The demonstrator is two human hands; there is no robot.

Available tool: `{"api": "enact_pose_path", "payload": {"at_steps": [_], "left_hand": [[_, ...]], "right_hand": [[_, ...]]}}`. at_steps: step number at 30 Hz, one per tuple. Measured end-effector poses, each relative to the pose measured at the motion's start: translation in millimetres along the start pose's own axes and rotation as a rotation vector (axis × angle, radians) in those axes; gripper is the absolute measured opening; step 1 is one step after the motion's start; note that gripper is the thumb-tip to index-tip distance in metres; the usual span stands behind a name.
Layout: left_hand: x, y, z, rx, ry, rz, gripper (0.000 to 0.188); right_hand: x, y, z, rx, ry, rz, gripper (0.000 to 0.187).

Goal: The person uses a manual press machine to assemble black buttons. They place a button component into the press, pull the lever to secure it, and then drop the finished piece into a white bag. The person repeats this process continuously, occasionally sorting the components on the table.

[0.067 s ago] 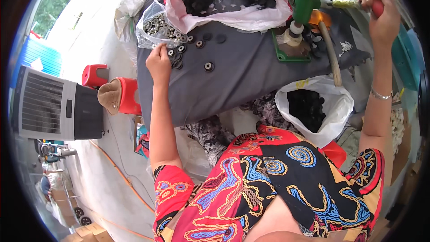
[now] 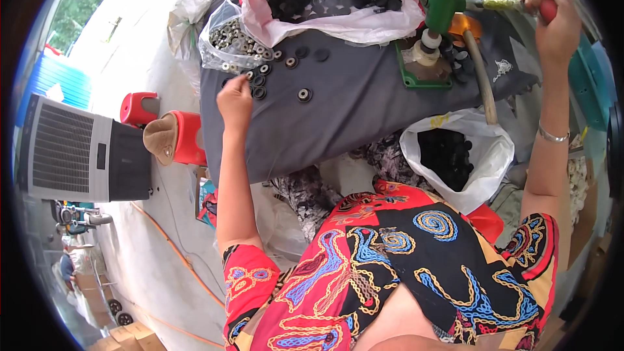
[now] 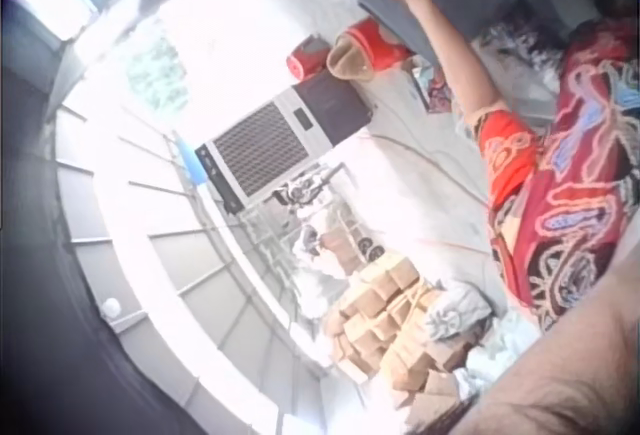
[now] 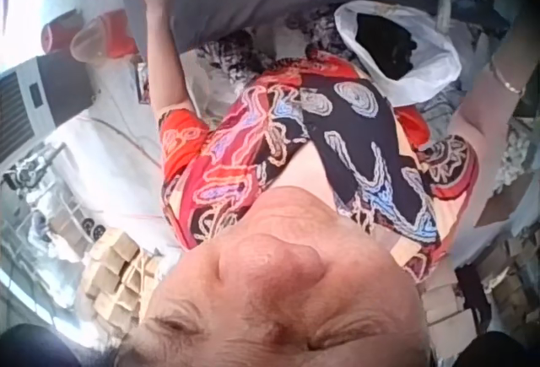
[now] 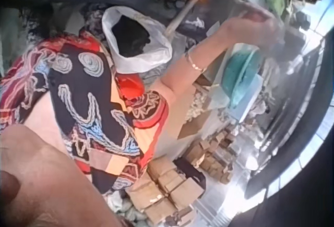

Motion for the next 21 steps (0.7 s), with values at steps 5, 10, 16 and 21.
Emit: {"api": "enact_pose_path", "payload": {"at_steps": [5,10,16,21], "left_hand": [[-39.2,22.1,-28.5,0.297,0.11,0.119,0.025],[-37.1,20.7,-7.7,0.403,0.201,0.131,0.031],[-31.0,23.8,-53.5,0.429,0.247,0.262,0.023],[-26.8,56.4,1.3,0.506,0.283,0.441,0.027]], "right_hand": [[-7.2,13.4,-4.9,-0.402,-0.252,-0.015,0.033],[3.2,32.0,4.0,0.061,-0.126,-0.232,0.02],[4.2,25.0,16.8,-0.049,-0.113,-0.319,0.024],[13.4,22.8,12.0,-0.244,-0.167,-0.353,0.026]]}}
Point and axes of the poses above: each hand's wrist, its own x-axis towards the middle knuckle, its own y-axis out of the palm, z = x × y, the point moved 7 cm from there along x, towards the middle knuckle, and after that the axes turned 1 degree about -y, right-handed, at the moved point
